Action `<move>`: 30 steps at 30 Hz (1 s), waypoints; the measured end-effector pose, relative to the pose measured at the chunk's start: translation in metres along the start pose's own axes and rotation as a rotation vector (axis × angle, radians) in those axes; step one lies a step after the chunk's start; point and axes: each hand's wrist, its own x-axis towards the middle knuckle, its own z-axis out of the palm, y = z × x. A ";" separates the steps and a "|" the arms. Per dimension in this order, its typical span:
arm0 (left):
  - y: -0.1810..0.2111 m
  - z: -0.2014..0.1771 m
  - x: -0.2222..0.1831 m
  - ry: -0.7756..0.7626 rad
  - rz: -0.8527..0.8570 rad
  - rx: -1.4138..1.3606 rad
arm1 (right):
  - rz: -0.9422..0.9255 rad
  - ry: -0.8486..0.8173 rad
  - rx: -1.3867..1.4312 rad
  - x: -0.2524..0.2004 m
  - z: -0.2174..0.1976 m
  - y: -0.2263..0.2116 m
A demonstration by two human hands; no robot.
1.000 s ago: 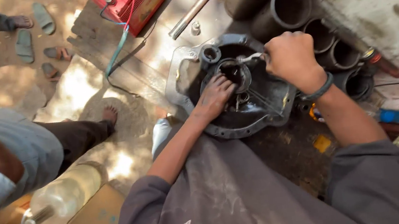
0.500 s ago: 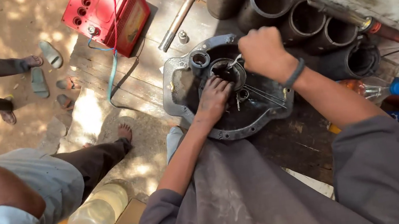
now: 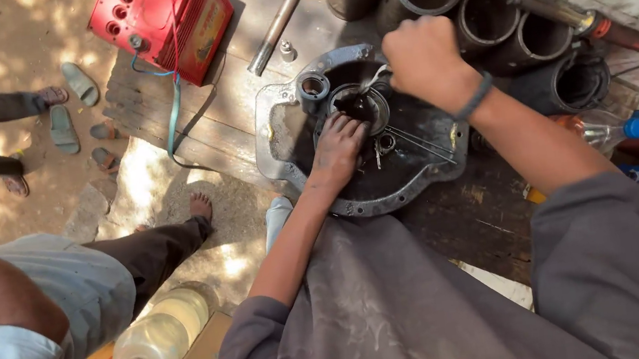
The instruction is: Cleaning and assembling internal mechanical components within a housing using a brush and liquid.
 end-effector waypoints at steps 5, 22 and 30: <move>0.014 -0.009 0.008 0.008 -0.024 0.076 | 0.108 0.059 0.121 -0.036 -0.049 0.008; -0.022 -0.008 0.024 -0.144 0.207 0.172 | 1.039 0.197 0.873 -0.238 0.077 -0.011; 0.008 -0.079 0.038 0.191 -0.651 -0.314 | 0.574 -0.167 0.642 -0.161 0.051 -0.054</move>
